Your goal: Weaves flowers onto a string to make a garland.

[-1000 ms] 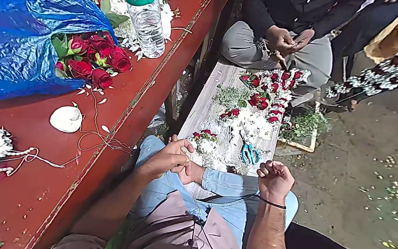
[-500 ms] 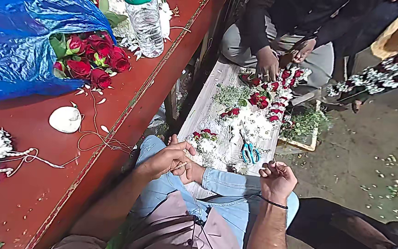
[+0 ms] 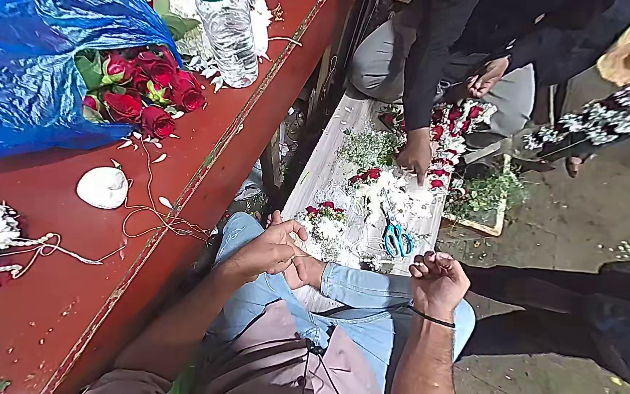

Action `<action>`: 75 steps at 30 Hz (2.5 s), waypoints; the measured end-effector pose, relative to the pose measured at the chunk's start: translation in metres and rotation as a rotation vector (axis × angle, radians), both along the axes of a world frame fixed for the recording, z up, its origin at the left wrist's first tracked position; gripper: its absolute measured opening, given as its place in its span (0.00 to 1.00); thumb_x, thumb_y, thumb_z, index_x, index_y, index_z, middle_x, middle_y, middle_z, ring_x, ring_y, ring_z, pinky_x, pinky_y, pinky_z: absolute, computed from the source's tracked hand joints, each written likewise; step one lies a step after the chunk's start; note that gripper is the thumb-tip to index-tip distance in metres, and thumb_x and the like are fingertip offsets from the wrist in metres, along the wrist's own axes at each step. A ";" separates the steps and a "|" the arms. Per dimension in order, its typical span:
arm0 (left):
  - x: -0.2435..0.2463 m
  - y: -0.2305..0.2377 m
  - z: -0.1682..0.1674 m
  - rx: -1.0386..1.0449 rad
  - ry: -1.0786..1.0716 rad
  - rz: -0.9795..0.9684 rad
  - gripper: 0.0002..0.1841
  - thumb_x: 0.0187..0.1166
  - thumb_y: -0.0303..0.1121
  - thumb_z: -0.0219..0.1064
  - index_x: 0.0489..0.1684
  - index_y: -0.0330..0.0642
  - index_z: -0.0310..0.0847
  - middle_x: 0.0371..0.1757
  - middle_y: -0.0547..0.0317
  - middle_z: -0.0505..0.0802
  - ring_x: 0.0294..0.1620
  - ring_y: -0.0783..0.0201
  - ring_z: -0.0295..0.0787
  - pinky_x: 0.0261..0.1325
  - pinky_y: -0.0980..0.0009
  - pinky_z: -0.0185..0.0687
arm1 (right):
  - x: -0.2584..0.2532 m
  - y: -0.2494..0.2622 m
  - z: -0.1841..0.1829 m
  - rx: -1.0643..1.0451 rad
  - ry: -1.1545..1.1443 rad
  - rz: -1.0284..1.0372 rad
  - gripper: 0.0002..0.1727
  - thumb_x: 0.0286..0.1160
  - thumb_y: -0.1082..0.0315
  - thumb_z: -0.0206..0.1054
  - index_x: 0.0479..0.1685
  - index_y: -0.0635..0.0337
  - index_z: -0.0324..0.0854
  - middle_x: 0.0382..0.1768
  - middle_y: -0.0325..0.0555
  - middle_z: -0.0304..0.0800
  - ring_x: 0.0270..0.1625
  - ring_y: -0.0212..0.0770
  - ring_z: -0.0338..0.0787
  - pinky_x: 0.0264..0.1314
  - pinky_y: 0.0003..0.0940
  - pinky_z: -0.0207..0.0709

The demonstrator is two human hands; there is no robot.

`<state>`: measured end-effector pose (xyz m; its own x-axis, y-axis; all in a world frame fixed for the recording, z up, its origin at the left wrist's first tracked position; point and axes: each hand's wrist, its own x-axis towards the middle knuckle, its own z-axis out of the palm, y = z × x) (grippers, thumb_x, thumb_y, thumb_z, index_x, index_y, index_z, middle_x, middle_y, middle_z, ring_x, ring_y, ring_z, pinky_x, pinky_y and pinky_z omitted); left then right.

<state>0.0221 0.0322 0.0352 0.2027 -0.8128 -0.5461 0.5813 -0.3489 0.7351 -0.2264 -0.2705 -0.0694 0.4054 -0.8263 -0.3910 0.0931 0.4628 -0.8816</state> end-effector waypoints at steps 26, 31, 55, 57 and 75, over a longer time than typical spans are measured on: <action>-0.011 -0.010 0.002 -0.332 -0.324 0.060 0.10 0.79 0.31 0.67 0.53 0.39 0.87 0.40 0.57 0.94 0.33 0.66 0.91 0.39 0.70 0.90 | 0.076 0.115 0.092 -0.377 -0.202 1.115 0.25 0.84 0.61 0.66 0.74 0.66 0.79 0.64 0.48 0.88 0.67 0.36 0.86 0.75 0.39 0.80; 0.006 0.013 -0.011 -0.178 -0.551 0.430 0.10 0.58 0.31 0.83 0.34 0.49 0.90 0.24 0.67 0.90 0.19 0.75 0.79 0.23 0.78 0.77 | 0.081 0.084 0.081 -0.365 -0.166 1.209 0.15 0.86 0.61 0.64 0.35 0.64 0.86 0.21 0.35 0.81 0.23 0.24 0.75 0.29 0.24 0.69; -0.036 -0.031 0.084 -0.887 -0.166 0.249 0.16 0.90 0.42 0.58 0.59 0.46 0.90 0.19 0.77 0.80 0.19 0.84 0.68 0.27 0.84 0.68 | 0.044 0.035 0.145 -0.241 -0.330 1.007 0.08 0.84 0.63 0.67 0.41 0.55 0.90 0.30 0.30 0.89 0.27 0.19 0.78 0.31 0.18 0.71; -0.027 -0.043 0.076 -0.827 -0.207 0.393 0.14 0.90 0.41 0.59 0.57 0.48 0.90 0.17 0.74 0.78 0.19 0.79 0.70 0.30 0.78 0.72 | 0.042 0.036 0.121 -0.253 -0.347 0.975 0.08 0.83 0.62 0.68 0.41 0.55 0.90 0.33 0.31 0.91 0.31 0.22 0.83 0.35 0.21 0.76; -0.039 -0.072 0.010 -0.343 0.168 0.424 0.22 0.95 0.35 0.41 0.51 0.36 0.84 0.30 0.54 0.91 0.33 0.63 0.89 0.42 0.68 0.88 | 0.062 0.055 0.114 -0.113 -0.582 0.729 0.13 0.79 0.60 0.68 0.31 0.58 0.90 0.55 0.53 0.90 0.59 0.47 0.89 0.64 0.44 0.83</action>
<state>-0.0170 -0.0398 0.0454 0.4828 -0.8160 -0.3181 0.7372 0.1825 0.6506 -0.1642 -0.2157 0.0445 0.9446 -0.3118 0.1029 0.2539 0.4953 -0.8308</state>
